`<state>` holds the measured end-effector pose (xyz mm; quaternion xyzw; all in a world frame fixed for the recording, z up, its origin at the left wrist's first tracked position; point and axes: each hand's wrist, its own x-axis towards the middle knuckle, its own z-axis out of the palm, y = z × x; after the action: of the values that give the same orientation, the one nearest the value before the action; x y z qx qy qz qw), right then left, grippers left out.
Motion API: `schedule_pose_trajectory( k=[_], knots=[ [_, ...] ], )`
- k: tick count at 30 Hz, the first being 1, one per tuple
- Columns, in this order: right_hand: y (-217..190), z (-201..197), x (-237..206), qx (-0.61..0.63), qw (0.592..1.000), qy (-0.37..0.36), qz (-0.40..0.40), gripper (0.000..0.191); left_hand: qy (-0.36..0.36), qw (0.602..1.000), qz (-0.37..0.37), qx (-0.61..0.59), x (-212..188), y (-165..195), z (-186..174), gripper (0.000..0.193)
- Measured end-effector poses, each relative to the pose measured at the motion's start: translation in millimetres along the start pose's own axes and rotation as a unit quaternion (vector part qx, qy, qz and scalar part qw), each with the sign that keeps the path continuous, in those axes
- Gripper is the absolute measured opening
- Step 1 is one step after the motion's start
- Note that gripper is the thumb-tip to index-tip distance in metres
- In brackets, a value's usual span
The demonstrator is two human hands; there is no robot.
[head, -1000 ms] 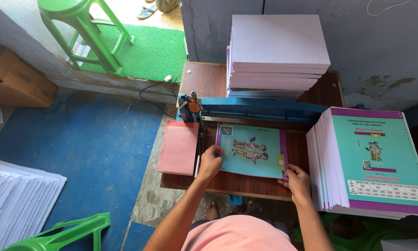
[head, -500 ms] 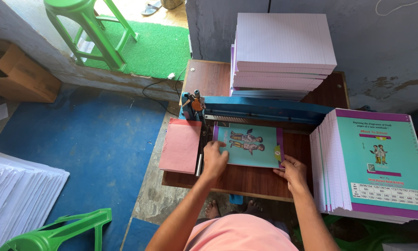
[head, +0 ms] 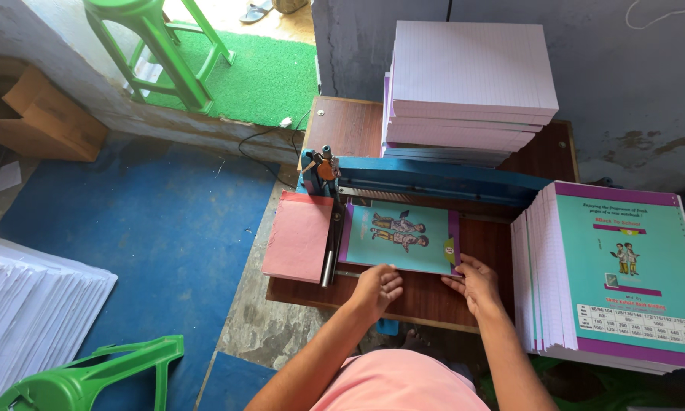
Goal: The person places lined paper sheets into a manual binding machine, presses the handle to staple the spine, and stacks the finished notebooks. The person also handles a printed cover sheet and inserts it into the binding machine.
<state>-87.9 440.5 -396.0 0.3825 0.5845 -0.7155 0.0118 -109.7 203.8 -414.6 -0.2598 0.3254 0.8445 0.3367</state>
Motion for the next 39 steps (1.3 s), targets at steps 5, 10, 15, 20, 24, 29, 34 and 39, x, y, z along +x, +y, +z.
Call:
schedule_pose_trajectory(
  k=[5,10,15,20,24,29,34,39],
  knots=[
    [-9.1,-6.1,3.7,-0.077,0.997,-0.018,-0.013,0.04,0.066,0.99,0.044,-0.116,14.5,-9.4,12.8,0.076],
    [-34.2,-5.6,7.6,-0.228,0.971,-0.045,-0.053,0.061,0.119,0.98,0.087,-0.133,25.2,-21.4,34.9,0.072],
    [-54.5,-18.9,-0.8,-0.381,0.919,-0.063,-0.084,0.057,0.173,0.972,0.095,-0.123,23.7,-41.0,58.7,0.066],
    [-68.8,-34.1,3.6,-0.375,0.902,-0.083,-0.195,0.055,0.182,0.959,0.136,-0.168,26.0,-50.4,77.8,0.063],
    [-71.0,-38.2,12.8,-0.369,0.908,-0.089,-0.179,0.069,0.183,0.965,0.125,-0.143,28.5,-48.9,83.1,0.064],
    [-67.0,-31.0,6.6,-0.215,0.962,-0.115,-0.125,0.054,0.184,0.958,0.135,-0.172,19.6,-42.8,74.2,0.067],
    [-60.2,-23.9,-8.6,-0.159,0.982,-0.029,-0.099,0.04,0.171,0.962,0.125,-0.171,4.1,-40.8,53.5,0.067],
    [-56.8,-11.7,-21.7,-0.178,0.975,0.048,-0.123,0.028,0.165,0.966,0.116,-0.161,-8.6,-35.5,42.2,0.068]
  ],
)
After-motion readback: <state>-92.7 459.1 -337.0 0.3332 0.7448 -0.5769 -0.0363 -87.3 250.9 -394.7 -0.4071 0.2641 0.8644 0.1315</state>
